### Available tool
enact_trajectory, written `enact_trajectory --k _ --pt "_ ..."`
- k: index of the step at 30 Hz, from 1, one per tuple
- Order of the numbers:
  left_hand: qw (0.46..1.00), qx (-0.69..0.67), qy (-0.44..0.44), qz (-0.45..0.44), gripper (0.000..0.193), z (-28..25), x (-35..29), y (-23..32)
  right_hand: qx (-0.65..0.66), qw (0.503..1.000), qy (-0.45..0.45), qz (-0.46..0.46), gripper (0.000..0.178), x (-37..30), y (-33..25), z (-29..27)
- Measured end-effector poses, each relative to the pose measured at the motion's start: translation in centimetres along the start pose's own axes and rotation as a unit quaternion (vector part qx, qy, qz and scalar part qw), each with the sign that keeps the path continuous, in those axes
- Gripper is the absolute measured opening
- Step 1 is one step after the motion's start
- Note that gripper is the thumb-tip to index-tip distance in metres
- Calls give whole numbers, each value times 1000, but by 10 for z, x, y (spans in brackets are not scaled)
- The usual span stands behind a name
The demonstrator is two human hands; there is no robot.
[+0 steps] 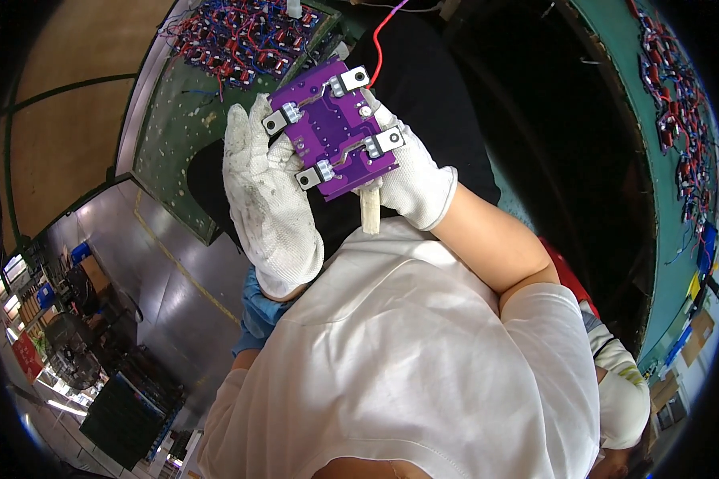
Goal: The person assembles electronic circuit board components and electrical wires into power supply housings to create finished units. This is done using a wire stripper and pliers to manipulate the wires and connectors.
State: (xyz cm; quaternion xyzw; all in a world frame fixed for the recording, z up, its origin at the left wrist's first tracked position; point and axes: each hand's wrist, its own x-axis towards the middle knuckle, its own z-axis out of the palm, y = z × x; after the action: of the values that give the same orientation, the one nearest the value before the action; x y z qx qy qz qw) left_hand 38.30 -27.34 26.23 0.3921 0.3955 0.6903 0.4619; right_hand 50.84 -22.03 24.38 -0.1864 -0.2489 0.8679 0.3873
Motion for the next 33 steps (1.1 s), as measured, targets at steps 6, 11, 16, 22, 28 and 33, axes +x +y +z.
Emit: enact_trajectory --k 6,11,16,22,28,33 --pt "1000 21 -2 15 81 -2 0 0 41 999 20 16 41 3 4 0" --pt "999 47 4 25 70 1 2 -3 42 999 8 7 41 4 8 -6" --pt "998 39 21 52 50 5 5 2 126 991 4 48 45 4 6 -2" --pt "996 -79 29 -2 39 6 6 4 183 982 20 43 45 5 10 1" --pt "999 5 32 -22 49 9 3 4 78 995 54 41 42 2 6 0" --pt "986 167 -7 18 47 -2 6 -2 12 996 71 57 42 3 3 2"
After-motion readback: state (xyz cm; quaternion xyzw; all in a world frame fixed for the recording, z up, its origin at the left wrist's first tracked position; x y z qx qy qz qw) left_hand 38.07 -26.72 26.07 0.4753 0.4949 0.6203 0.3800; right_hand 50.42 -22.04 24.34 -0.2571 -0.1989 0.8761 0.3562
